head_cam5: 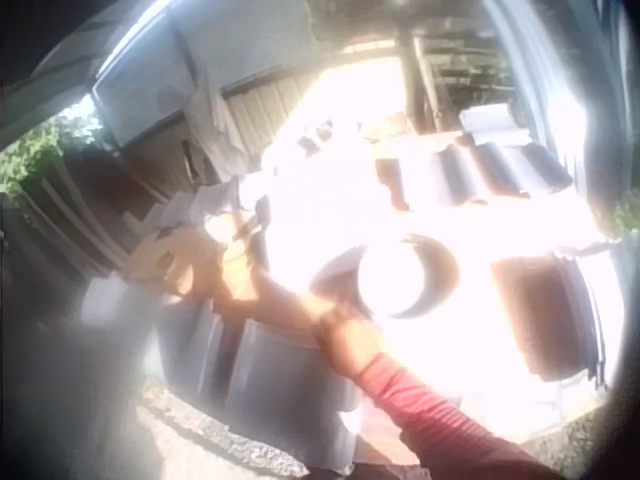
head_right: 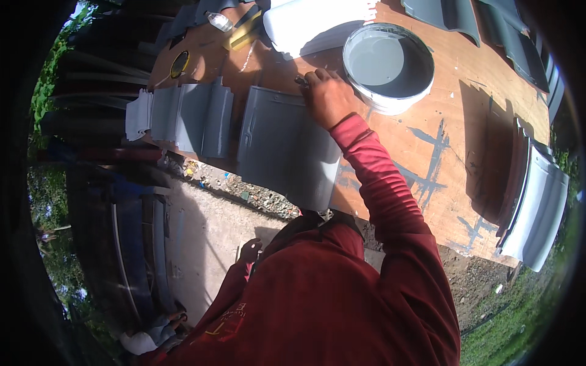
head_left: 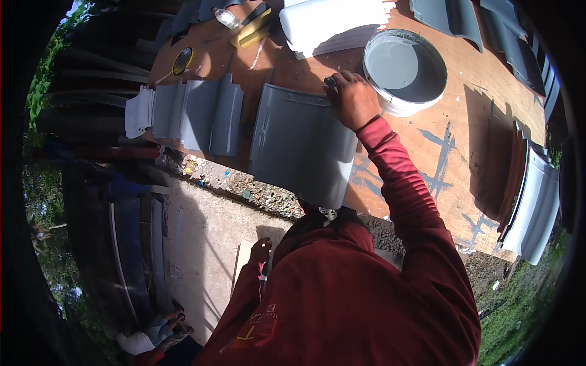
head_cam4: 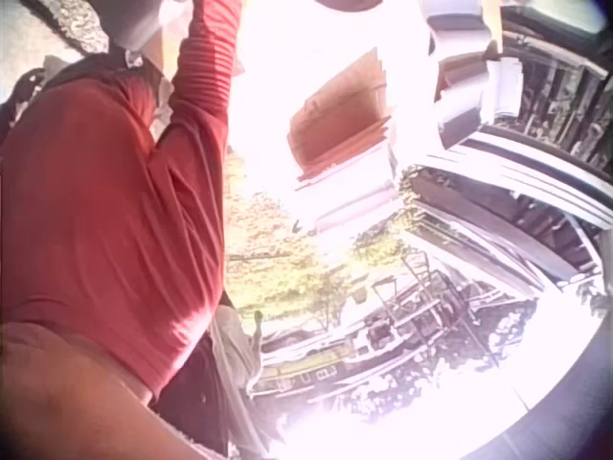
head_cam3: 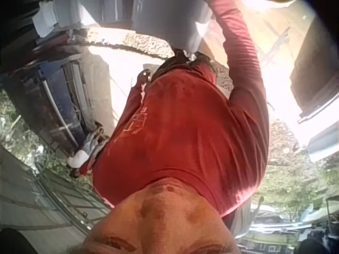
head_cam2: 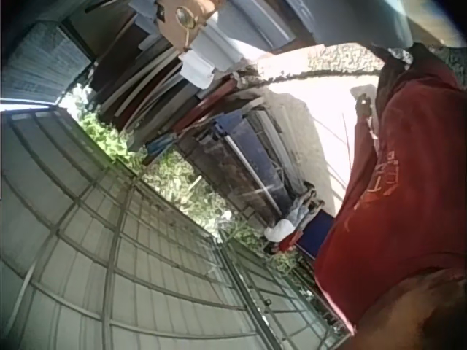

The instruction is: The person paints several curved tiles using a brush and a bucket of grey paint. They dip the brush into the paint, apply it to the surface of the tiles one by one, and set them aside.

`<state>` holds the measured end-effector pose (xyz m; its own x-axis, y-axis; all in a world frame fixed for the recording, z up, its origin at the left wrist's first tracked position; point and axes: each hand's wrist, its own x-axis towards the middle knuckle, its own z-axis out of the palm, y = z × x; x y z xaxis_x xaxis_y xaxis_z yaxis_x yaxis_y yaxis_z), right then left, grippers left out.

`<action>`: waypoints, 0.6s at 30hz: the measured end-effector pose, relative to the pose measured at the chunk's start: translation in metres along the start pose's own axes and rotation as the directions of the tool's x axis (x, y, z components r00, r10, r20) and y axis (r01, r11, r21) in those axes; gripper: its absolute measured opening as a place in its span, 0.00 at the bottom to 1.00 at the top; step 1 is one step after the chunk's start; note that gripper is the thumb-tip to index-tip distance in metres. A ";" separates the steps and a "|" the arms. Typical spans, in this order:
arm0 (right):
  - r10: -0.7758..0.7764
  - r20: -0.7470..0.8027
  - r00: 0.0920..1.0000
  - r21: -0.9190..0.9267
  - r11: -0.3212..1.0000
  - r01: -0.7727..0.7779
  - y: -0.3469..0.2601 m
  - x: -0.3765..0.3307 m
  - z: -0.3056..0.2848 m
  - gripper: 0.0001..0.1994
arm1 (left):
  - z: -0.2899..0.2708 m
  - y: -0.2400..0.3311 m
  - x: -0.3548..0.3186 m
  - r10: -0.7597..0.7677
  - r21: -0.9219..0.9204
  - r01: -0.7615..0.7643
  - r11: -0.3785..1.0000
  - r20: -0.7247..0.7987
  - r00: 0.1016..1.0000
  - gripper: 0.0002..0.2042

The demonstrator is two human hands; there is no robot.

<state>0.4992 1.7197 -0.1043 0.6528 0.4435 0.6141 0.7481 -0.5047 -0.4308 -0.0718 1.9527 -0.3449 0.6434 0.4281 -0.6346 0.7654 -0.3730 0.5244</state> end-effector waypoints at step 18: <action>0.275 0.070 0.959 -0.195 0.947 -0.257 -0.083 0.039 0.066 0.09 | 0.089 -0.169 -0.021 -0.463 -0.867 0.276 0.414 0.061 0.884 0.12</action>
<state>0.4705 1.8276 -0.0885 0.8398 0.3383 0.4247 0.5173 -0.7360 -0.4366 -0.2160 1.9333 -0.4704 0.2138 0.5014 -0.8384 0.5055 0.6776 0.5341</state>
